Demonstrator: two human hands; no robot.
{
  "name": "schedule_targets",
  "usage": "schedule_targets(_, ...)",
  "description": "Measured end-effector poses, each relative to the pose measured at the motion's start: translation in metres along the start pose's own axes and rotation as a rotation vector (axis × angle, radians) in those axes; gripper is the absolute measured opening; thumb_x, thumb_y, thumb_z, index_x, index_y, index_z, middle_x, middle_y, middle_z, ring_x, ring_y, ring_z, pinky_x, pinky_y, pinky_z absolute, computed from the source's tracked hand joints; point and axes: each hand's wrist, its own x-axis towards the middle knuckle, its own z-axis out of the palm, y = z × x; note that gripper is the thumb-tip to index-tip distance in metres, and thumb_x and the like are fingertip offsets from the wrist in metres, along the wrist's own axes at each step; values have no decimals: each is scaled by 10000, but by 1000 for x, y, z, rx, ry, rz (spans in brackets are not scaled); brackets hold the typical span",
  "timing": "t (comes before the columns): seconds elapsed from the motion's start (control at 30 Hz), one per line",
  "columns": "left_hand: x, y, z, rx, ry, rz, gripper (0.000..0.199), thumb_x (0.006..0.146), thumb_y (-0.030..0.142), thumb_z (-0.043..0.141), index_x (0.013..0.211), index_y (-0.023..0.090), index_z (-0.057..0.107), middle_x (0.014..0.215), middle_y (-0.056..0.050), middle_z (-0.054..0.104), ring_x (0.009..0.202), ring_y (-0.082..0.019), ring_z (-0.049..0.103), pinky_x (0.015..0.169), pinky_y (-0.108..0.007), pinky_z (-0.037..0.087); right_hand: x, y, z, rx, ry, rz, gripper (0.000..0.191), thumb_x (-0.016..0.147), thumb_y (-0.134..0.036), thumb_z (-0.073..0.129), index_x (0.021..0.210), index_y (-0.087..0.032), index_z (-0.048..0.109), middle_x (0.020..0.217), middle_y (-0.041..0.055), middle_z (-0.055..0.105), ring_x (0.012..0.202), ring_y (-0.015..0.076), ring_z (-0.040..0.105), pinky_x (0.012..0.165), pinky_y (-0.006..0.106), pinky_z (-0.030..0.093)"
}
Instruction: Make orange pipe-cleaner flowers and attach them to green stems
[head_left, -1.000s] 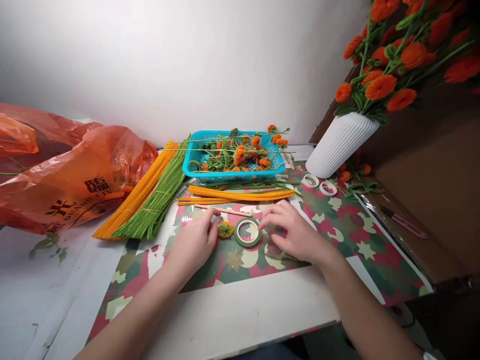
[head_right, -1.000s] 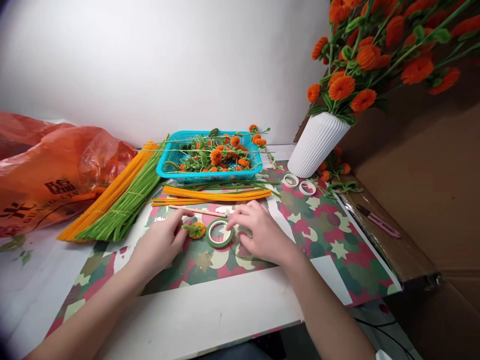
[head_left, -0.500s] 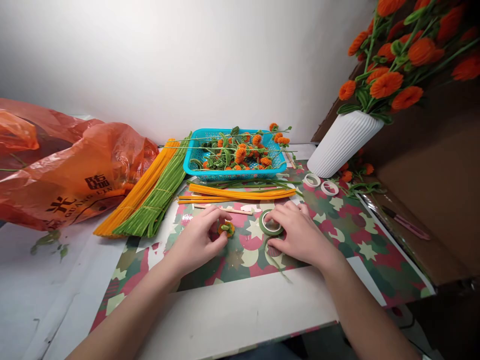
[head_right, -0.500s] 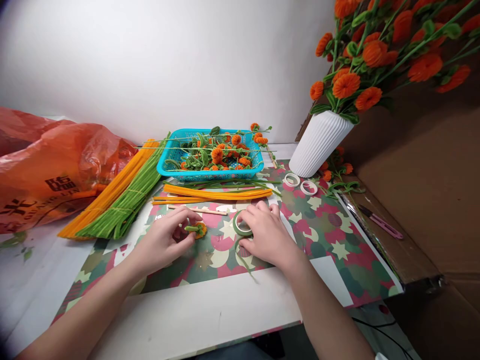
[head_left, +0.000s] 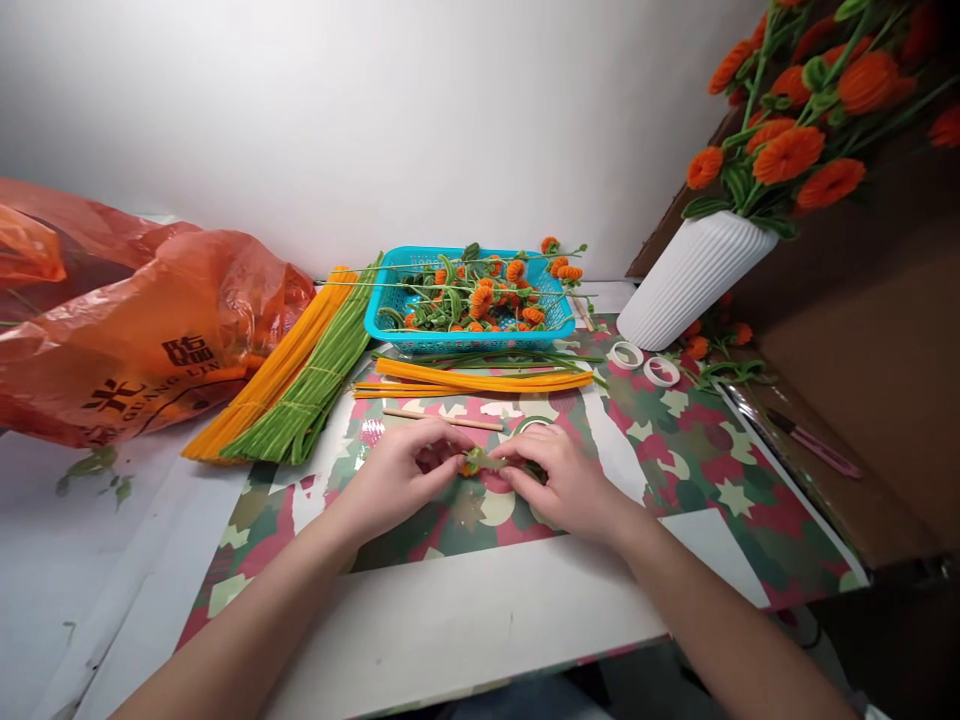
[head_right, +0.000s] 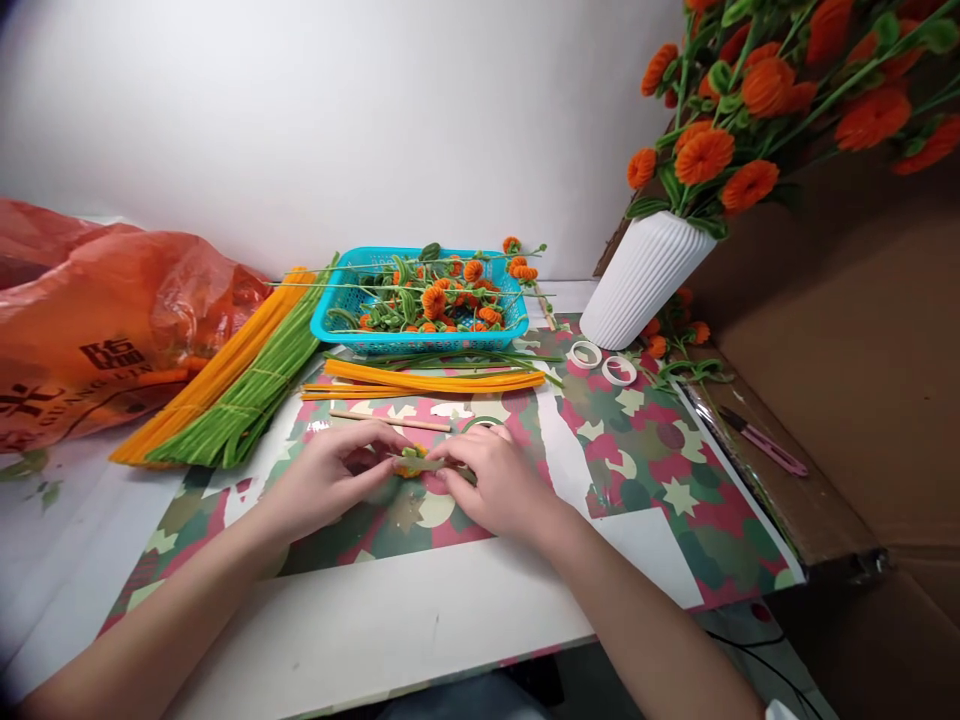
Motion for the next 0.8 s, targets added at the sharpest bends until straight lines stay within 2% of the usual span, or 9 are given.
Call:
schedule_targets(0.1,-1,1,-1,-42,-27,7,120,830,228,586,924,200,655,866,-24,642,689,-137,597,592,-229,495,2,1,6,-57,23,-6,113,883,-130,582,837,-202,656,721,-18,655,767,157,561,800,332,347)
schedule_targets(0.17,-2,1,-1,-48,-43,12,163,798,221,621,957,203,649,884,-25,634,702,-140,588,610,-240,500,3,0,8,-111,13,-7,190,917,-179,555,741,-189,624,697,-11,640,739,156,541,796,344,324)
schedule_targets(0.27,-2,2,-1,-17,-30,20,257,759,256,681,1008,208,639,900,-30,624,730,-152,571,627,-257,494,3,-2,7,-170,-74,-56,268,965,-215,491,721,-184,600,740,3,649,789,164,532,854,372,293)
schedule_targets(0.37,-2,4,-2,43,-8,50,267,747,296,704,985,209,621,874,-23,601,717,-151,546,603,-251,467,3,-3,5,-222,-158,-94,265,976,-215,469,735,-186,576,738,-1,638,821,169,507,881,382,279)
schedule_targets(0.47,-2,7,-4,137,59,147,231,710,326,743,856,212,606,818,-13,568,705,-156,518,601,-256,442,3,-3,5,-282,-204,-104,232,941,-136,472,728,-187,547,728,-2,620,811,174,472,864,380,285)
schedule_targets(0.57,-3,8,-3,179,60,286,229,683,379,780,787,219,654,768,-15,567,709,-167,532,635,-273,447,4,-3,6,-301,-225,-106,218,937,-130,474,743,-192,552,730,1,625,804,178,463,863,389,281)
schedule_targets(0.67,-5,6,-1,171,48,353,173,742,391,744,814,235,722,733,-22,582,658,-156,547,611,-270,450,6,-5,6,-312,-241,-95,233,960,-166,465,749,-191,561,721,6,630,801,182,470,859,394,280)
schedule_targets(0.8,-4,5,0,162,88,363,156,843,318,648,744,228,729,680,-24,596,625,-146,556,586,-261,444,6,-6,5,-283,-212,-82,200,973,-226,479,801,-195,576,771,12,652,826,185,502,871,390,283)
